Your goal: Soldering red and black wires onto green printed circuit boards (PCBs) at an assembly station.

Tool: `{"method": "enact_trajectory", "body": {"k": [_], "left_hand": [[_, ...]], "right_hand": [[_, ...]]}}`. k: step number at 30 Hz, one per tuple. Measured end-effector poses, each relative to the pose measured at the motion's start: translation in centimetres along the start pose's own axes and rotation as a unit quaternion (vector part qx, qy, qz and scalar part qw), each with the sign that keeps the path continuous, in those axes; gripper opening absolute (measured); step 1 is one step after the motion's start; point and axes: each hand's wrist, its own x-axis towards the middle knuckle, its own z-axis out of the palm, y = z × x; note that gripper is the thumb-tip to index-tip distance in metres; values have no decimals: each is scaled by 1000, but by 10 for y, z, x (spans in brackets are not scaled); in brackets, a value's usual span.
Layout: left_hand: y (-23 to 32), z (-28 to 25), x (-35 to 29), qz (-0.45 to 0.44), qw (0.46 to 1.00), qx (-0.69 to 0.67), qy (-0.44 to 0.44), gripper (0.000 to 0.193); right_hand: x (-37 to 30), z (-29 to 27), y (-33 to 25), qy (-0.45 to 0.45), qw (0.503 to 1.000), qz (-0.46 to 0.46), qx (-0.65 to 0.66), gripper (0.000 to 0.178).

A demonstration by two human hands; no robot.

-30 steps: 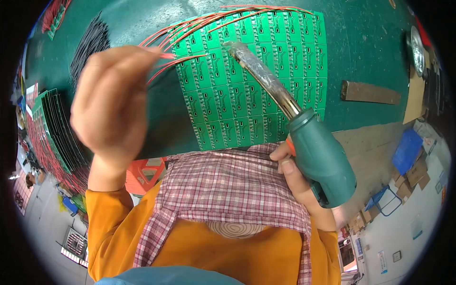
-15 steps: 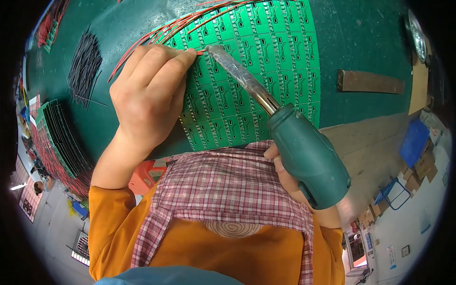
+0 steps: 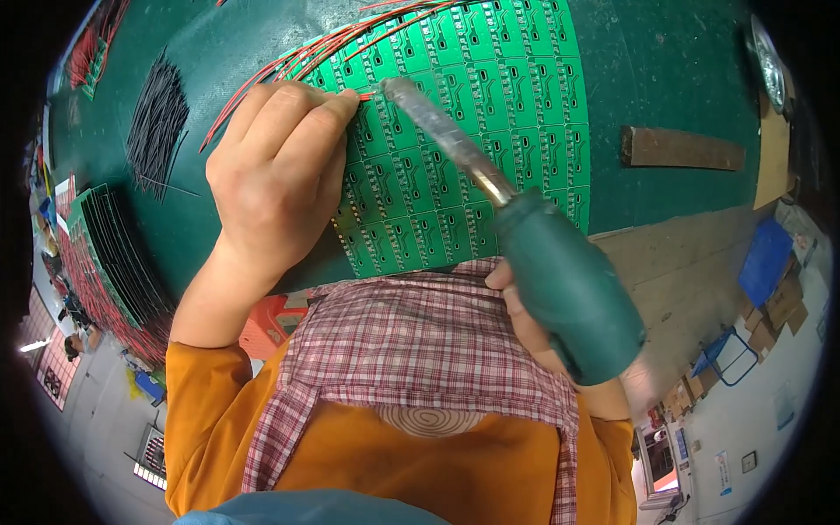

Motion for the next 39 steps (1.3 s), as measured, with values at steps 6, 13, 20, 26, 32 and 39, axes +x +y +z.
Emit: {"method": "enact_trajectory", "body": {"k": [6, 13, 20, 26, 32, 39], "left_hand": [[-4, 10, -1, 40, 997, 29, 61, 15], [3, -3, 12, 4, 996, -85, 9, 23], [7, 9, 14, -13, 999, -31, -21, 23], [3, 18, 13, 41, 998, 25, 51, 17], [6, 14, 14, 40, 998, 24, 44, 16], [9, 4, 16, 1, 1000, -22, -17, 23]], "right_hand": [[-4, 4, 4, 71, 994, -77, -18, 35], [-8, -1, 4, 63, 997, -35, 15, 22], [-8, 3, 0, 72, 987, 31, 142, 20], [-6, -2, 3, 53, 996, 14, 76, 18], [-5, -1, -2, 62, 998, -10, 28, 14], [-3, 0, 1, 52, 998, -12, 18, 14]]}}
